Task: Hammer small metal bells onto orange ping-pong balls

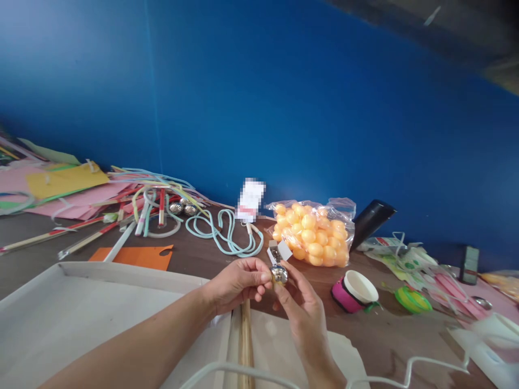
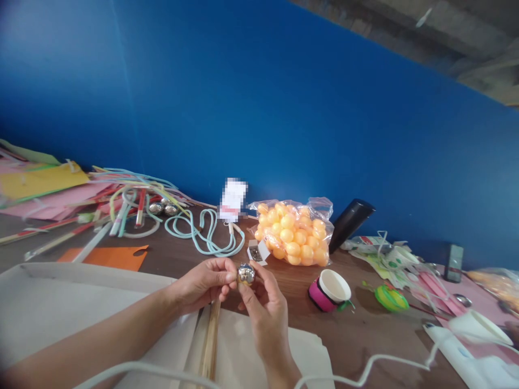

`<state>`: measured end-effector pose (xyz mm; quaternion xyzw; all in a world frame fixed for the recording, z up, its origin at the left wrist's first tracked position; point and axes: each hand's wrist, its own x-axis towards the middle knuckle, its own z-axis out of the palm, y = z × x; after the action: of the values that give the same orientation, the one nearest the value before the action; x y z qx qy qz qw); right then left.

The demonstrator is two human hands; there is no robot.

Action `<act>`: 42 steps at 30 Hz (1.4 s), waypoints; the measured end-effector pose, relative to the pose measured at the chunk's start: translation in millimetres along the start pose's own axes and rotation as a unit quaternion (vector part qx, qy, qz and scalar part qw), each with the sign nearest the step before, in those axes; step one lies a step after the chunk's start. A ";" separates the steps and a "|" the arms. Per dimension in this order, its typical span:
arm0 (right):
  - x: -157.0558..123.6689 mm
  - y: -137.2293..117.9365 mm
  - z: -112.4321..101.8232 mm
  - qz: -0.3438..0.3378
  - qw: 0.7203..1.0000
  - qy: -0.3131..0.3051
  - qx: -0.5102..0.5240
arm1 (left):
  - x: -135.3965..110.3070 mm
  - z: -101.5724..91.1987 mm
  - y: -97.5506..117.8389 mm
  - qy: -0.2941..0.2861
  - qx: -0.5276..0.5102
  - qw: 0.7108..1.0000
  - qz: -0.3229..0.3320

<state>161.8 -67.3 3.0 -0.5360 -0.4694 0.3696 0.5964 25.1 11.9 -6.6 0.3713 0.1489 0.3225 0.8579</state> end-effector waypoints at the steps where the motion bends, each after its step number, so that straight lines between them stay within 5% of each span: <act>1: 0.2 0.2 0.0 0.000 1.000 0.001 -0.001 | 0.1 0.0 -0.1 0.001 0.000 1.000 0.000; 42: 0.0 -0.4 -3.6 -0.038 0.998 -0.001 -0.056 | -2.4 7.6 -6.2 -0.007 0.001 1.000 0.001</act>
<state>165.3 -68.4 3.5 -0.5503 -0.5099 0.3200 0.5786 29.9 3.0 -5.8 0.3747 0.1430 0.3210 0.8580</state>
